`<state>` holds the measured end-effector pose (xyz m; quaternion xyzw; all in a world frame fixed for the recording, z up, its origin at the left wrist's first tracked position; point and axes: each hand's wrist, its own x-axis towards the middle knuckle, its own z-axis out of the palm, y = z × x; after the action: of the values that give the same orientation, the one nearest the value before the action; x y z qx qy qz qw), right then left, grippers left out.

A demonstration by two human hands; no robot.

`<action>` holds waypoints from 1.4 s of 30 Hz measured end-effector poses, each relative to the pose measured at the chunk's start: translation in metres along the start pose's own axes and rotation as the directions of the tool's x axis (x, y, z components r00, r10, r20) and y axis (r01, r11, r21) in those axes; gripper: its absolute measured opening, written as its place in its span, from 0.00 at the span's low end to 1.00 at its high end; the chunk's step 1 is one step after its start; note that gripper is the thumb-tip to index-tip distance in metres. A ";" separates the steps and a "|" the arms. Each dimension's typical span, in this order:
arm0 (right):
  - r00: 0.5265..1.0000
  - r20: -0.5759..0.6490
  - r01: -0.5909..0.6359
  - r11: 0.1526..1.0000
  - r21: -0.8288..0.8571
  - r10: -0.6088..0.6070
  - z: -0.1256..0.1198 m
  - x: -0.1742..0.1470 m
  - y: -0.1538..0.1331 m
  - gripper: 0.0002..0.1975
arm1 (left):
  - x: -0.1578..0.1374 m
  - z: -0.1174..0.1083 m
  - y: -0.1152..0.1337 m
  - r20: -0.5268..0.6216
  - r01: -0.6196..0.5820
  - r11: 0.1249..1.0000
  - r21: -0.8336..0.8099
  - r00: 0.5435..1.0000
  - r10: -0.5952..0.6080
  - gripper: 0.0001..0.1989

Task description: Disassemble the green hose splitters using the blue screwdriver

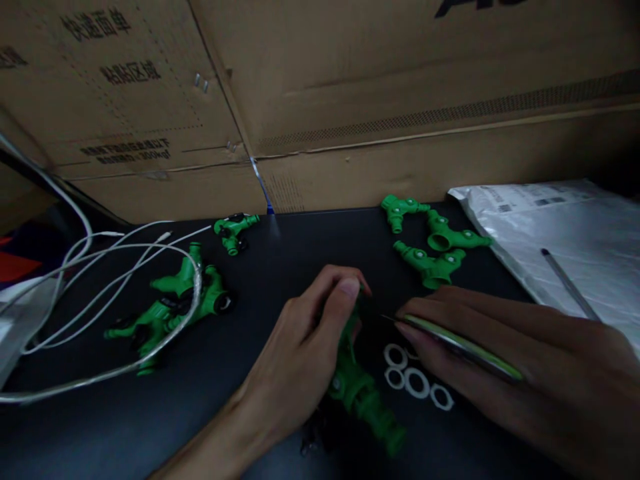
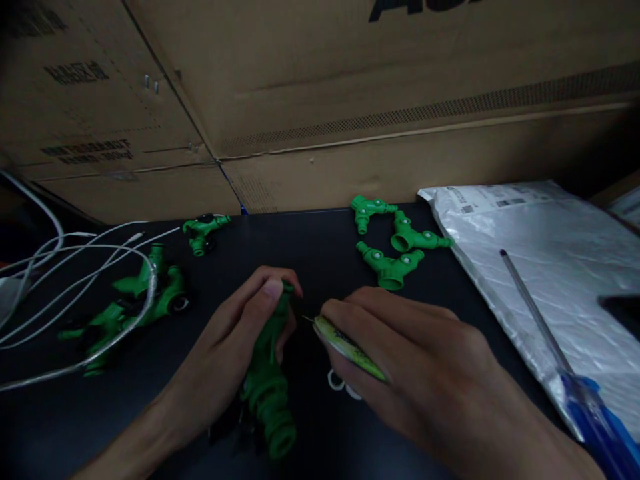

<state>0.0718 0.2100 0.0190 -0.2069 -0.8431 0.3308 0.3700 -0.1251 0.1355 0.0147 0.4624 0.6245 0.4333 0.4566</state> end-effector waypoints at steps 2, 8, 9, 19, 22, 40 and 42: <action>0.999 0.010 0.049 0.997 -0.066 -0.048 -0.002 0.004 -0.003 0.13 | 0.005 -0.003 0.001 -0.014 0.021 0.995 -0.096 1.000 -0.023 0.19; 0.975 0.200 -0.150 0.949 0.277 0.096 0.003 0.014 -0.016 0.03 | 0.010 -0.007 -0.001 -0.026 0.029 0.966 -0.257 0.999 -0.037 0.19; 0.963 0.248 -0.194 0.901 0.388 0.101 0.007 0.014 -0.018 0.03 | 0.010 -0.007 -0.001 -0.032 0.012 0.964 -0.264 0.999 -0.021 0.19; 0.919 0.363 -0.369 0.662 0.652 0.155 0.026 0.004 -0.015 0.08 | 0.011 -0.006 -0.003 -0.077 -0.074 0.940 -0.332 0.996 0.051 0.19; 0.924 0.342 -0.369 0.625 0.688 0.169 0.018 0.005 -0.012 0.08 | 0.013 -0.008 -0.002 -0.049 -0.021 0.911 -0.412 0.999 0.001 0.18; 0.904 0.102 -0.332 0.533 0.779 0.414 -0.042 -0.005 -0.017 0.09 | 0.025 -0.013 -0.010 0.138 -0.207 0.969 -0.132 0.965 0.225 0.11; 0.890 -0.031 -0.280 0.601 0.749 0.454 -0.057 -0.017 -0.019 0.10 | 0.024 -0.005 -0.003 0.207 -0.321 0.946 0.053 0.930 0.304 0.10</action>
<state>0.1241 0.2098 0.0538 -0.2478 -0.5341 0.6816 0.4344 -0.1340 0.1581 0.0084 0.6153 0.5129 0.4256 0.4210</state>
